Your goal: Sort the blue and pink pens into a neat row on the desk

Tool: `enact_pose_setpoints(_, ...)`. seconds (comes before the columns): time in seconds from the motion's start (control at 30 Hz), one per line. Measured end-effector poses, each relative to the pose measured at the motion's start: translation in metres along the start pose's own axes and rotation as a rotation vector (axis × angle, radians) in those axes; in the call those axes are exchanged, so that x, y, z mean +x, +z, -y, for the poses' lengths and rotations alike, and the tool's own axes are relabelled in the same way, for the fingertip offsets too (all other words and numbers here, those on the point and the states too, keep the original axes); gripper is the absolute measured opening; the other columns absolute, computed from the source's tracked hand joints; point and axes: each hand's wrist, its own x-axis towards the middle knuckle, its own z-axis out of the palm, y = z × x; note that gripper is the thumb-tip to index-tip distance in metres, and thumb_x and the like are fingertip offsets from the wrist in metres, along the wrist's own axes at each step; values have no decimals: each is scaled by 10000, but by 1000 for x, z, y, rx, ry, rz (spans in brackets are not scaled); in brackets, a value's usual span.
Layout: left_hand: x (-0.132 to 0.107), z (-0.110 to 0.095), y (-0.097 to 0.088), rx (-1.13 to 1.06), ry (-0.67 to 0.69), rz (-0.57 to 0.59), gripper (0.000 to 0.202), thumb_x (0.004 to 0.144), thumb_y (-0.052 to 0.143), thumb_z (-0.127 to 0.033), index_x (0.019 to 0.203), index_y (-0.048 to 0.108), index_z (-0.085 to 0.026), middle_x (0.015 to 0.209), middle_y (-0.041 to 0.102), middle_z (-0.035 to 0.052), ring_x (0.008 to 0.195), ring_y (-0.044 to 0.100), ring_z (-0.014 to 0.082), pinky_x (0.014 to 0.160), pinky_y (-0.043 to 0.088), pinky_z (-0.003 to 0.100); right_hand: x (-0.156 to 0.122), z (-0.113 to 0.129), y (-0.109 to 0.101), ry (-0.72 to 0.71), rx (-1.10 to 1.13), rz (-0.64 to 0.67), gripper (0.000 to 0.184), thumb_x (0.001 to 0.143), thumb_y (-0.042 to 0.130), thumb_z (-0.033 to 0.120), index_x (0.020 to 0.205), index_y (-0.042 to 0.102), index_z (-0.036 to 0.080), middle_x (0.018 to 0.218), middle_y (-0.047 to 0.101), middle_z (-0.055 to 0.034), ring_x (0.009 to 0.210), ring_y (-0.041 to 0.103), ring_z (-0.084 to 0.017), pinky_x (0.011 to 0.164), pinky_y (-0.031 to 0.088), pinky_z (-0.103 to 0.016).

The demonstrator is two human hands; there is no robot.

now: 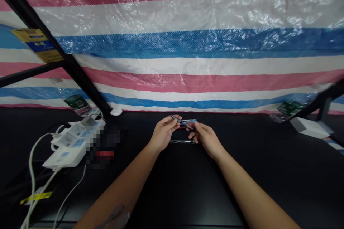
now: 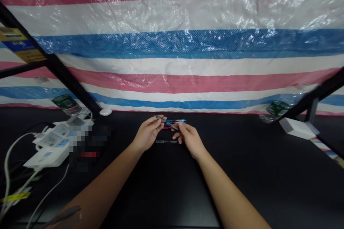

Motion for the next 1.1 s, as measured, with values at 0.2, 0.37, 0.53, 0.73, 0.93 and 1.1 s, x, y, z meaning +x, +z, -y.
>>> enact_pose_setpoints(0.2, -2, 1, 3, 30, 3, 29, 205, 814, 813, -284, 910, 691, -151, 1029, 770, 105, 786, 704, 130, 816, 558, 283, 0, 0, 0, -121, -20, -80, 349, 718, 863, 358, 1009, 734, 216, 1053, 724, -61, 921, 645, -199, 729, 480, -281)
enact_pose_setpoints(0.37, -5, -1, 6, 49, -18, 79, 237, 788, 829, -242, 979, 719, -155, 1016, 769, 93, 815, 704, 145, 845, 549, 300, 0, 0, -1, -43, -139, 19, 353, 911, 646, 509, 1026, 732, 187, 920, 709, -74, 717, 599, -169, 573, 407, -271)
enact_pose_setpoints(0.53, -6, -1, 7, 104, 19, 46, 209, 747, 853, -223, 919, 759, -151, 985, 764, 76, 846, 680, 146, 882, 524, 305, -1, 1, 0, -136, -225, -21, 310, 844, 734, 476, 970, 688, 197, 838, 663, -27, 728, 594, -167, 692, 467, -300)
enact_pose_setpoints(0.73, -7, 2, 8, 125, 18, 70, 199, 742, 856, -228, 880, 734, -152, 957, 744, 64, 927, 677, 167, 928, 509, 318, -4, -1, 4, -159, -386, 57, 312, 946, 602, 477, 1020, 700, 190, 749, 595, -9, 591, 481, -136, 571, 387, -279)
enact_pose_setpoints(0.93, -3, 1, 7, 56, 84, -3, 267, 857, 763, -372, 904, 578, -186, 881, 728, 43, 837, 710, 175, 804, 549, 322, -3, -6, -1, -145, -419, 44, 311, 960, 577, 481, 944, 686, 190, 727, 554, 1, 575, 461, -130, 547, 359, -270)
enact_pose_setpoints(1.1, -1, 1, 7, 75, 75, -54, 361, 874, 721, -482, 903, 497, -201, 833, 737, 48, 792, 722, 186, 755, 552, 327, -3, -5, -1, -144, -433, 34, 311, 950, 587, 484, 926, 689, 191, 724, 556, -2, 574, 460, -135, 551, 361, -277)
